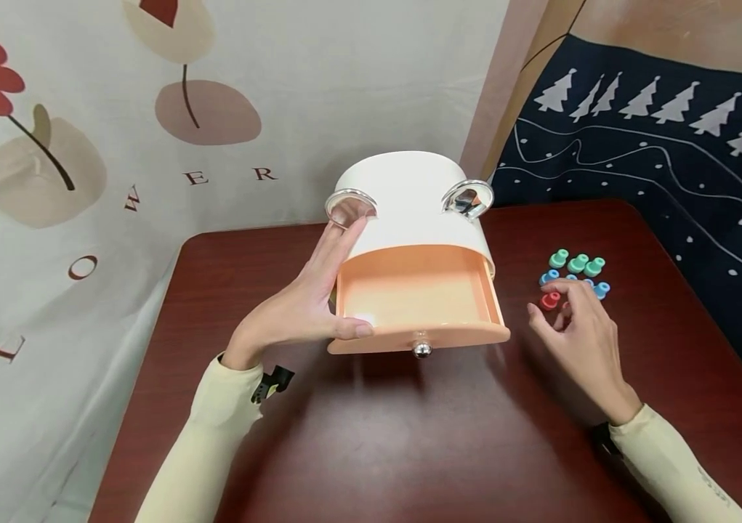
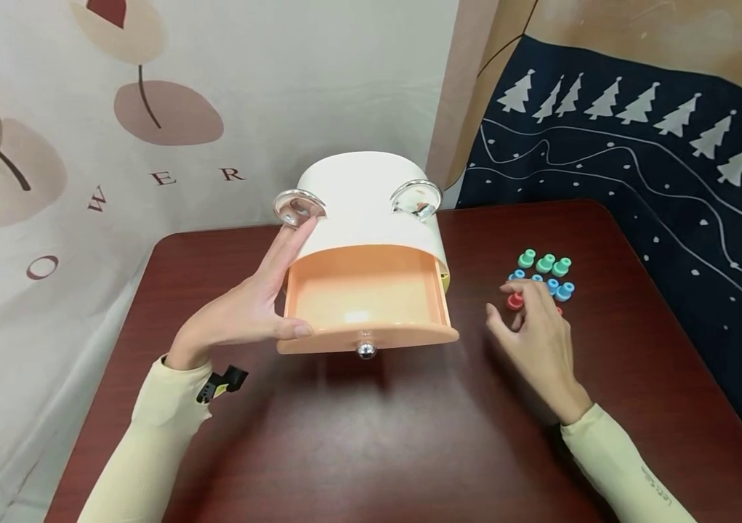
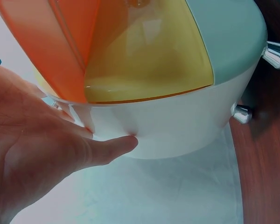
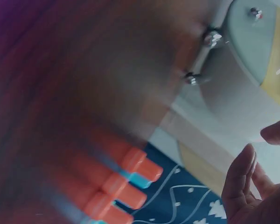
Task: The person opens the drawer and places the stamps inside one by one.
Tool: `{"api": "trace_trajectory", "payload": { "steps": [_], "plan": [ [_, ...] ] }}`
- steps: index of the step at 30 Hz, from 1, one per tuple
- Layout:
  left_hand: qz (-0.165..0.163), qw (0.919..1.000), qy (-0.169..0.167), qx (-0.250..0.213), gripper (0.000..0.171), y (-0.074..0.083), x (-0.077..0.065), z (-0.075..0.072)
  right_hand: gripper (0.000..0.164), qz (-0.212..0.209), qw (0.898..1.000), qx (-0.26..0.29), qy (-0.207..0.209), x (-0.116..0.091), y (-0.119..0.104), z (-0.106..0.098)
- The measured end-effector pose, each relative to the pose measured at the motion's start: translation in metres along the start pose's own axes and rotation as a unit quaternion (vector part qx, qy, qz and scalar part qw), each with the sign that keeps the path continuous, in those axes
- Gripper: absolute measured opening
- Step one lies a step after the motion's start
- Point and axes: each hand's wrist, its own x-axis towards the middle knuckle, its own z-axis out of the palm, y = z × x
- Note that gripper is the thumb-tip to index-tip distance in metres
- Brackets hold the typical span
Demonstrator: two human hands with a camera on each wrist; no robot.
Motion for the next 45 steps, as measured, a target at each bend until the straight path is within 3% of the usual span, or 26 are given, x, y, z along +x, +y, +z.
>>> {"api": "trace_trajectory", "payload": {
  "steps": [7, 12, 15, 22, 29, 39, 45],
  "plan": [
    [-0.001, 1.0000, -0.003, 0.006, 0.128, 0.000, 0.002, 0.002, 0.039, 0.060, 0.996, -0.043, -0.050, 0.004, 0.020, -0.006],
    [0.025, 0.9995, 0.005, 0.016, 0.131, 0.000, 0.004, 0.002, 0.039, 0.095, 0.990, -0.056, -0.088, 0.012, 0.031, -0.009],
    [0.035, 0.9992, 0.007, 0.020, 0.130, -0.001, 0.005, 0.002, 0.036, 0.098, 0.987, -0.059, -0.110, 0.016, 0.037, -0.009],
    [0.016, 0.9997, 0.000, 0.019, 0.128, 0.000, 0.002, 0.003, 0.028, 0.088, 0.986, -0.059, -0.128, 0.021, 0.045, -0.008],
    [0.035, 0.9992, 0.009, 0.018, 0.129, 0.000, 0.004, 0.003, 0.020, 0.092, 0.982, -0.058, -0.152, 0.023, 0.049, -0.008],
    [-0.013, 0.9995, -0.011, 0.025, 0.130, 0.000, 0.000, 0.001, 0.019, 0.090, 0.982, -0.051, -0.160, 0.022, 0.047, -0.005],
    [-0.004, 0.9997, -0.012, 0.020, 0.131, -0.001, 0.001, 0.001, 0.018, 0.083, 0.982, -0.054, -0.160, 0.019, 0.045, -0.006]
  ]
}}
